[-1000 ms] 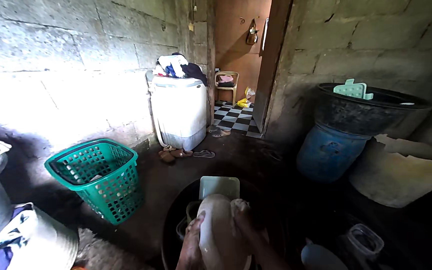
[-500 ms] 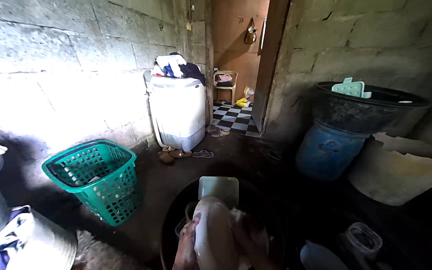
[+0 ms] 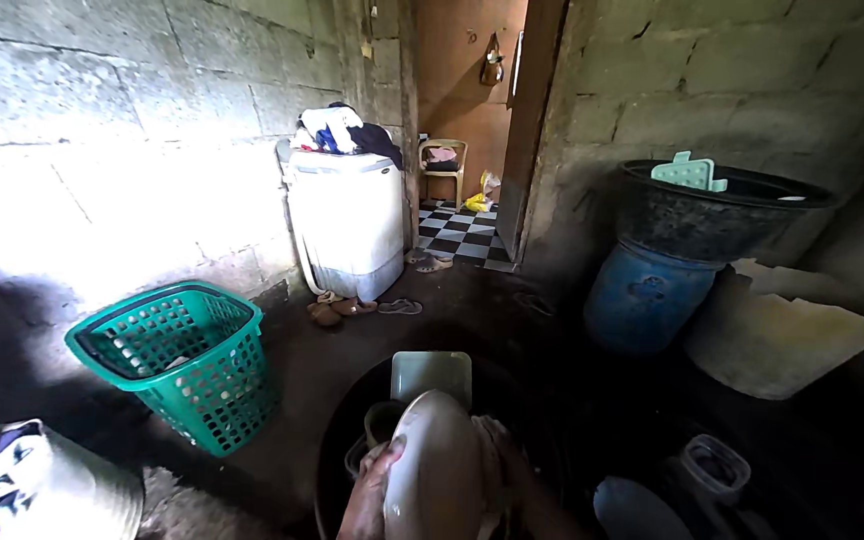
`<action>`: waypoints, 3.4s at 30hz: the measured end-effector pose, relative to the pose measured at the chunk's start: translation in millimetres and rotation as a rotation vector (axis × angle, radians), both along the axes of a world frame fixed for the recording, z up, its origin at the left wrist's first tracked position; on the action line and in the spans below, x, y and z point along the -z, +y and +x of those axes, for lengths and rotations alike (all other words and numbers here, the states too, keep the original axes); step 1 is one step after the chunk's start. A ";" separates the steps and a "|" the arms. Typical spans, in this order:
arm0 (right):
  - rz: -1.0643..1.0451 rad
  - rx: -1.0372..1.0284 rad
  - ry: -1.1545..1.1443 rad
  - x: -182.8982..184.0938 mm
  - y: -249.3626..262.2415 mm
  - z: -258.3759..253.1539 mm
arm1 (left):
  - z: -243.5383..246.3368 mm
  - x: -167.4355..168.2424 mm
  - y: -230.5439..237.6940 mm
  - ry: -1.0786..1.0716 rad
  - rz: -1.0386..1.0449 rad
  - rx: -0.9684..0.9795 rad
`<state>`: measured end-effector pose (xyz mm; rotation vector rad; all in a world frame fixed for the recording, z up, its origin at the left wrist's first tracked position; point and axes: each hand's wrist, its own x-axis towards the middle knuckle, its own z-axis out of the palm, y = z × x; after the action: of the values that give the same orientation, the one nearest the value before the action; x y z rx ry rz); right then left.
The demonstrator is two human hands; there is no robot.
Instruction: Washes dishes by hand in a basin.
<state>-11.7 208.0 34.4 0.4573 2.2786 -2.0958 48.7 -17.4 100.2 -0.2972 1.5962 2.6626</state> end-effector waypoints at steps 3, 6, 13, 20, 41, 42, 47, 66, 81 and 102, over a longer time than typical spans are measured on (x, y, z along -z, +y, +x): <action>-0.116 -0.012 -0.062 -9.9 3.1 21.6 | 2.2 4.4 -2.8 0.001 -0.022 0.065; 0.073 -0.022 0.015 -16.4 6.0 14.5 | -4.7 12.5 -18.8 0.085 -0.039 0.186; 0.636 -0.610 0.095 -81.2 -11.2 -31.5 | -4.7 11.8 5.8 -0.130 -0.262 0.402; 0.567 -0.357 0.160 -80.7 -32.0 -27.8 | -9.9 18.8 21.9 -0.126 -0.076 0.119; 0.063 0.103 0.000 22.6 -33.9 -0.9 | -6.0 5.7 7.3 -0.008 -0.106 0.013; -0.030 0.100 -0.043 27.7 -25.0 2.4 | -6.0 6.7 4.0 -0.006 -0.104 0.040; -0.203 -0.014 -0.167 11.3 -4.0 25.5 | -13.8 18.6 -19.1 0.018 -0.041 0.066; 0.991 0.406 -0.391 -89.2 202.2 31.5 | -53.2 58.3 -72.3 -0.274 -0.684 -0.007; 1.009 -0.051 -0.630 61.7 201.0 88.2 | -62.3 66.1 -49.3 -0.311 -0.767 0.170; 0.850 -0.838 -0.245 67.8 -64.8 -54.8 | -79.6 53.9 -72.1 -0.154 -0.830 0.248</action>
<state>-66.4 143.2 -33.4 -0.2327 2.4530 -0.6375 -30.9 -89.5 46.4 -0.2729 2.3962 1.6388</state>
